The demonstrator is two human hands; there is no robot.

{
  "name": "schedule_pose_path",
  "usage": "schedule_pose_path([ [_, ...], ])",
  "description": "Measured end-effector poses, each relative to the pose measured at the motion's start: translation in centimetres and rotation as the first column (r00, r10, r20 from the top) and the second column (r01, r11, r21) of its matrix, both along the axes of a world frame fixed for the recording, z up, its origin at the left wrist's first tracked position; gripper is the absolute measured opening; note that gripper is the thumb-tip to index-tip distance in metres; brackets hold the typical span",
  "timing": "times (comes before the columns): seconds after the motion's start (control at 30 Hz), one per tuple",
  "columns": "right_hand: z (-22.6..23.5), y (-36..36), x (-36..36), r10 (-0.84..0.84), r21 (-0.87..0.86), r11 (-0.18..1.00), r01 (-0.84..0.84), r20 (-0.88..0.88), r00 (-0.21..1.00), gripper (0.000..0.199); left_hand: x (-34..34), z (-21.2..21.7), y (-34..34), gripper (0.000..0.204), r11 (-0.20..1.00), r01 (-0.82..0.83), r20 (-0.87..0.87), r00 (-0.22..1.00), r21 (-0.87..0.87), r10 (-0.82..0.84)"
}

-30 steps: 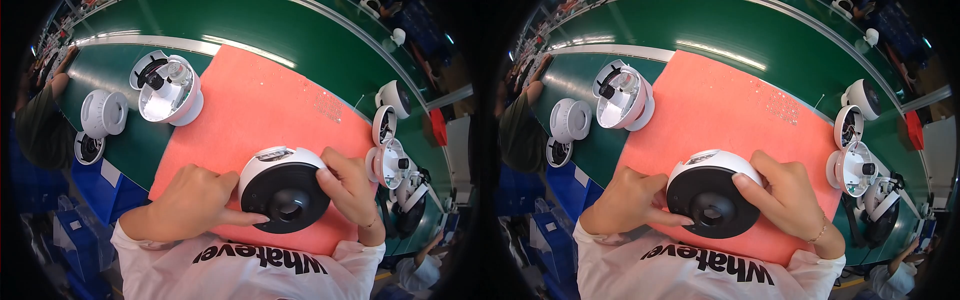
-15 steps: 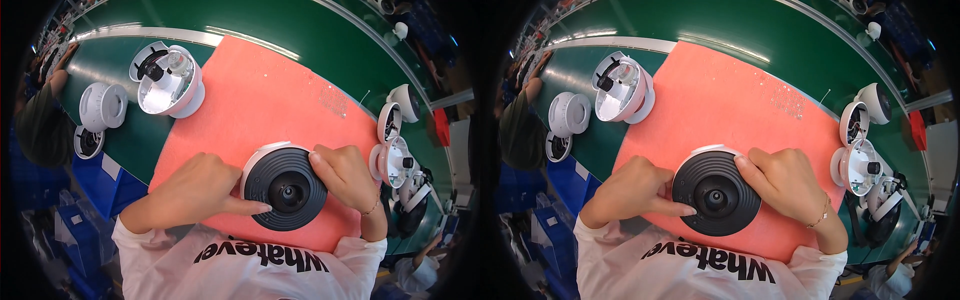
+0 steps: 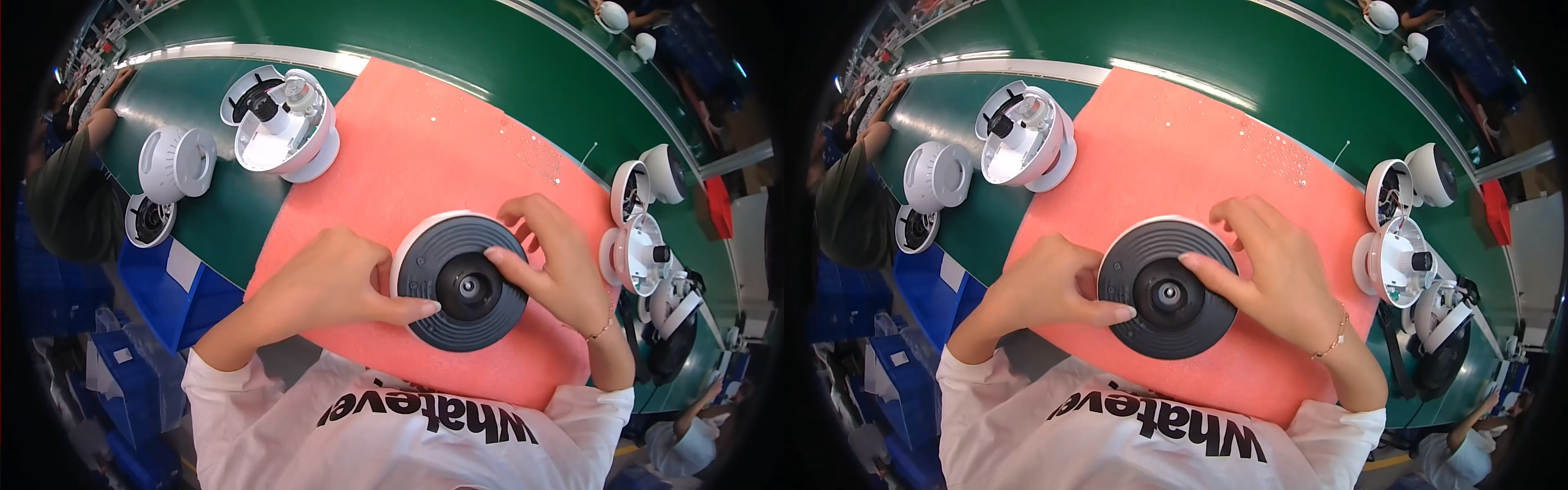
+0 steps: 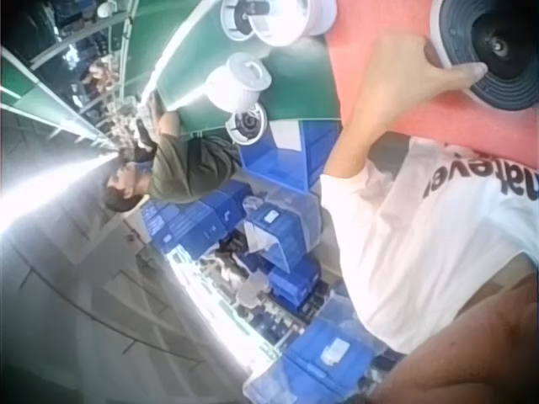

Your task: Assembling the internal components and housing of security cameras on a production line.

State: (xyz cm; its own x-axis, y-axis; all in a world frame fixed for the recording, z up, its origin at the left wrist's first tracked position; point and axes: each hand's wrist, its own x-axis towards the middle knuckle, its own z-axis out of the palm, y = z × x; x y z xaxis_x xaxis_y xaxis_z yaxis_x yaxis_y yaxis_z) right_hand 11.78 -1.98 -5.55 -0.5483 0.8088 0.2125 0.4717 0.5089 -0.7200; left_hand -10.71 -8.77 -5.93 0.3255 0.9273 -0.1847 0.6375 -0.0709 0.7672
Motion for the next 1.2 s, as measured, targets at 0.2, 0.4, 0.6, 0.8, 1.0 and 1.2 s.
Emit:
schedule_pose_path([
  [0.2,1.8,0.9,0.4,0.169,-0.098,0.984,-0.147,0.278,0.946,0.034,0.1,1.8,0.1,0.048,0.999,0.033,-0.095,0.995,0.007,-0.032],
  [0.4,3.1,-0.3,-0.3,0.141,0.449,0.867,-0.214,0.19,0.972,0.041,0.3,2.8,0.6,0.049,0.974,0.021,-0.05,0.998,-0.224,-0.033],
  [0.6,3.7,-1.6,-0.7,0.544,0.228,0.776,-0.588,0.227,0.808,0.027,0.0,2.5,0.8,0.05,0.977,0.063,-0.072,0.994,-0.203,-0.079],
  [0.8,3.8,-2.5,-0.8,0.412,0.185,0.881,-0.436,0.158,0.898,0.046,0.0,2.7,0.8,0.053,0.983,0.094,-0.088,0.99,-0.159,-0.109],
  [1.0,3.9,-2.1,-0.7,0.538,0.118,0.821,-0.559,0.171,0.826,0.046,0.0,2.9,1.0,0.055,0.979,0.098,-0.121,0.985,-0.178,-0.121],
  [1.2,1.8,-0.3,0.0,0.124,0.042,0.992,-0.122,-0.05,0.991,0.047,0.1,3.3,1.4,0.058,0.983,0.127,-0.253,0.955,-0.129,-0.156],
])
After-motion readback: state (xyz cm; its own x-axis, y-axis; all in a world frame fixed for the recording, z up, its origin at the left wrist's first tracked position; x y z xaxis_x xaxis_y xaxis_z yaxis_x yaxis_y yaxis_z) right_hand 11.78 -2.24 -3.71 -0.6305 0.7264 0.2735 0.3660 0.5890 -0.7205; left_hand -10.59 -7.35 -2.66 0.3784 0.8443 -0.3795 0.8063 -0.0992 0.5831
